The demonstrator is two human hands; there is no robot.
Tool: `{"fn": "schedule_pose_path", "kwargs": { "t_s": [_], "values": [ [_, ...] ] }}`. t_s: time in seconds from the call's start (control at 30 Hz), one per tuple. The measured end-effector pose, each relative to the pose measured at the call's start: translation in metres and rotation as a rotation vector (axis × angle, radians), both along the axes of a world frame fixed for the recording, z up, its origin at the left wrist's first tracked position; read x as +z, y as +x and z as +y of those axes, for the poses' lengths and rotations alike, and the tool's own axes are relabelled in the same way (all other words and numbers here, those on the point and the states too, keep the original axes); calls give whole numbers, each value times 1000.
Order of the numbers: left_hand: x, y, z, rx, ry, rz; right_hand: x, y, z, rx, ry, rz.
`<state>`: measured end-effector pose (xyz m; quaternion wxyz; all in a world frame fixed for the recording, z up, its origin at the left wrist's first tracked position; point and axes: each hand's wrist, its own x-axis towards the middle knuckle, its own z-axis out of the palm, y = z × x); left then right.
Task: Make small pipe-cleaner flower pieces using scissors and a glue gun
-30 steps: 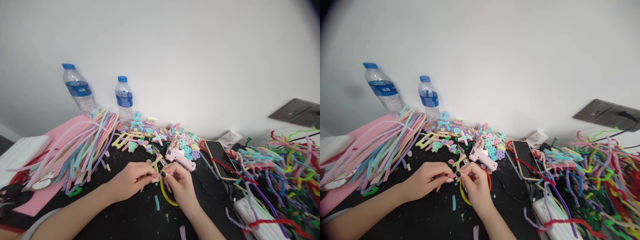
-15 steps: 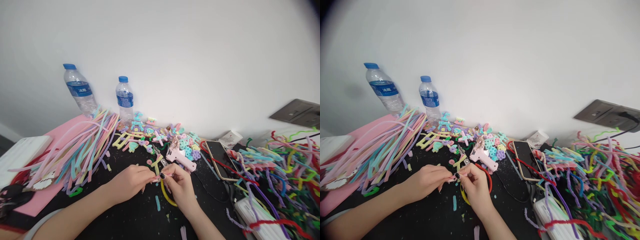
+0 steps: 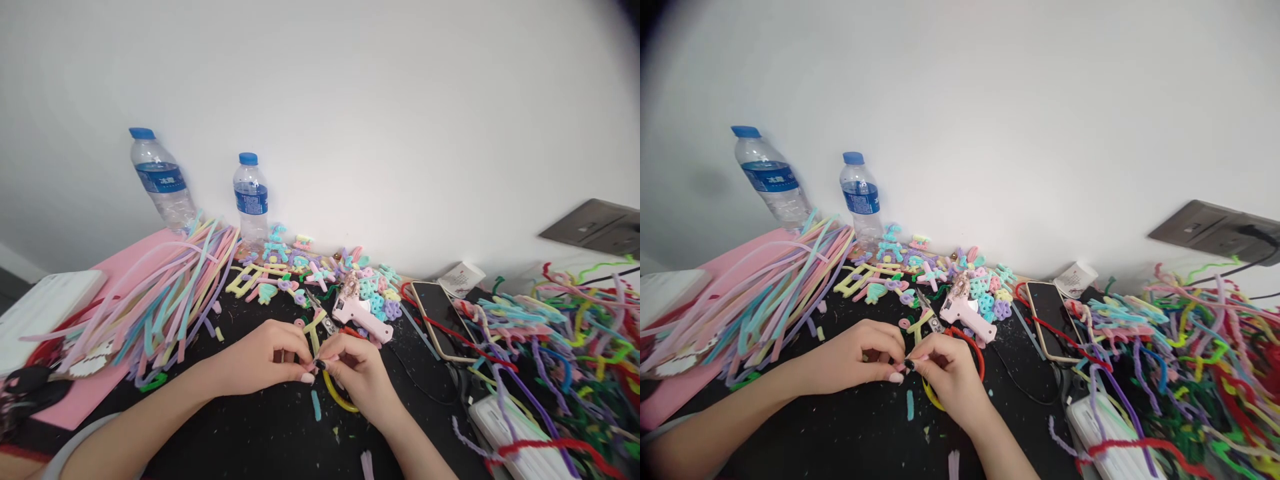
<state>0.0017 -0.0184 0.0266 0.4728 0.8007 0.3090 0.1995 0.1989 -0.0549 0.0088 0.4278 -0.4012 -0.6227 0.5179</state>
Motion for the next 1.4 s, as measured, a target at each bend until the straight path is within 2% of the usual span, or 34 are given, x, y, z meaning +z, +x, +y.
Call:
{"fn": "schedule_pose_path", "kwargs": {
  "t_s": [0.13, 0.23, 0.33, 0.43, 0.5, 0.57, 0.77, 0.87, 0.93, 1.07, 1.13, 1.27, 1.4],
  "values": [
    [-1, -3, 1, -29, -237, 11, -1, 1, 0, 35, 21, -14],
    [-1, -2, 0, 24, -347, -23, 0, -1, 0, -50, 11, 40],
    [-2, 2, -1, 169, -248, -96, -1, -3, 0, -136, 8, 69],
    [-5, 4, -1, 246, -111, -147, -2, -4, -1, -135, 61, -12],
    [-8, 4, -1, 267, -83, -170, -3, -3, -1, -115, 132, -111],
    [-10, 5, -2, 287, -125, -206, -2, -2, -3, -109, 228, -212],
    [-13, 10, -6, 349, -440, -317, -5, -6, -10, -182, 557, -409],
    [-13, 14, -8, 388, -562, -403, -9, -9, -14, -190, 642, -477],
    [-14, 15, -9, 413, -594, -413, -10, -11, -15, -173, 644, -476],
    [-13, 17, -8, 448, -561, -369, -9, -13, -16, -184, 574, -452],
    [-12, 17, -8, 427, -546, -351, -6, -13, -16, -193, 550, -460],
    [-11, 17, -8, 391, -565, -404, -1, -10, -15, -128, 495, -441],
    [-10, 18, -10, 311, -676, -517, -2, -5, -11, -259, 444, -446]
  ]
}}
